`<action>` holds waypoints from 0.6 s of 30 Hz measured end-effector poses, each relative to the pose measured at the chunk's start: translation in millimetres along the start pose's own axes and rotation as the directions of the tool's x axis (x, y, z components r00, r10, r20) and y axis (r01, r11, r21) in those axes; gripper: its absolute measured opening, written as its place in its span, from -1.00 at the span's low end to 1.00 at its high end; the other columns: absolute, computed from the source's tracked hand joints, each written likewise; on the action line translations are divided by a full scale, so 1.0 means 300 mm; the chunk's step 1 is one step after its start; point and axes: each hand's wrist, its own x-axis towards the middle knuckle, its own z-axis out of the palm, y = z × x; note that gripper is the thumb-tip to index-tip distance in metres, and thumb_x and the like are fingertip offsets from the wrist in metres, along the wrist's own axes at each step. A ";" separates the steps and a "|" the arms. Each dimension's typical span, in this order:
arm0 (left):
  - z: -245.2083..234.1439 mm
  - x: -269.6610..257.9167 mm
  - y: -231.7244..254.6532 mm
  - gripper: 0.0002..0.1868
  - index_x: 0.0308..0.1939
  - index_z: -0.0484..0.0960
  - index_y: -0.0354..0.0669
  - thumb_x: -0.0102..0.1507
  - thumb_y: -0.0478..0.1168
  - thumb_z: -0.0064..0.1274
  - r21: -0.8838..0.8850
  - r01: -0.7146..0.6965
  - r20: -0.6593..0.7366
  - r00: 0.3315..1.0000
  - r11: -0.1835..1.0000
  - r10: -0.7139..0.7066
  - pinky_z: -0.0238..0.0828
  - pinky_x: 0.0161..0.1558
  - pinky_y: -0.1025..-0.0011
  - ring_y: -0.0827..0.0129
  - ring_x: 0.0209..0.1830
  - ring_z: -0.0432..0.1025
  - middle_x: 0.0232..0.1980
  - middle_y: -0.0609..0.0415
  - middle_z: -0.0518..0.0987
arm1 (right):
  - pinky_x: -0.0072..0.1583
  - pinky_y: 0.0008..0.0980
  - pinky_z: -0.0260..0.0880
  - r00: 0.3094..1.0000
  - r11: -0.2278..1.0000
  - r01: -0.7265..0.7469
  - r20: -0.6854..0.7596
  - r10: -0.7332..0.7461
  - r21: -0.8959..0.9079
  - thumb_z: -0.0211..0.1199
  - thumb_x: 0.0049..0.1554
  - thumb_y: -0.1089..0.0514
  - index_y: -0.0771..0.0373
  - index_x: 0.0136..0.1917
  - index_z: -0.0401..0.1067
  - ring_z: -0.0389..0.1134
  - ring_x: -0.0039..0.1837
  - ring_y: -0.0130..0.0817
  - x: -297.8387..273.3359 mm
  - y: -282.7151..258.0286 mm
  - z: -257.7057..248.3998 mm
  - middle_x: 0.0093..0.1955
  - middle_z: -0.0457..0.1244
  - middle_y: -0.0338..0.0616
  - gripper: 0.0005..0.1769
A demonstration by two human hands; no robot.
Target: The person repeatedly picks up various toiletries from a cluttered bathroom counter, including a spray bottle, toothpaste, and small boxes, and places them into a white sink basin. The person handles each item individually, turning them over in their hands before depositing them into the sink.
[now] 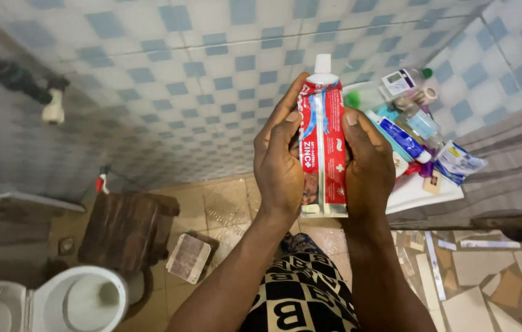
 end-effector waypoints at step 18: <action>0.166 0.150 -0.348 -0.44 0.55 0.29 -0.47 0.46 -0.31 -0.22 -0.156 0.231 0.127 0.969 0.960 -0.212 0.18 -0.41 0.75 0.75 -0.45 0.16 0.08 -0.08 0.50 | 0.04 -0.60 0.39 0.981 0.994 0.106 -0.164 -0.103 0.011 0.11 0.36 0.10 0.40 0.23 0.49 0.37 -0.07 -0.57 0.215 -0.008 -0.343 -0.03 0.40 -0.20 -0.65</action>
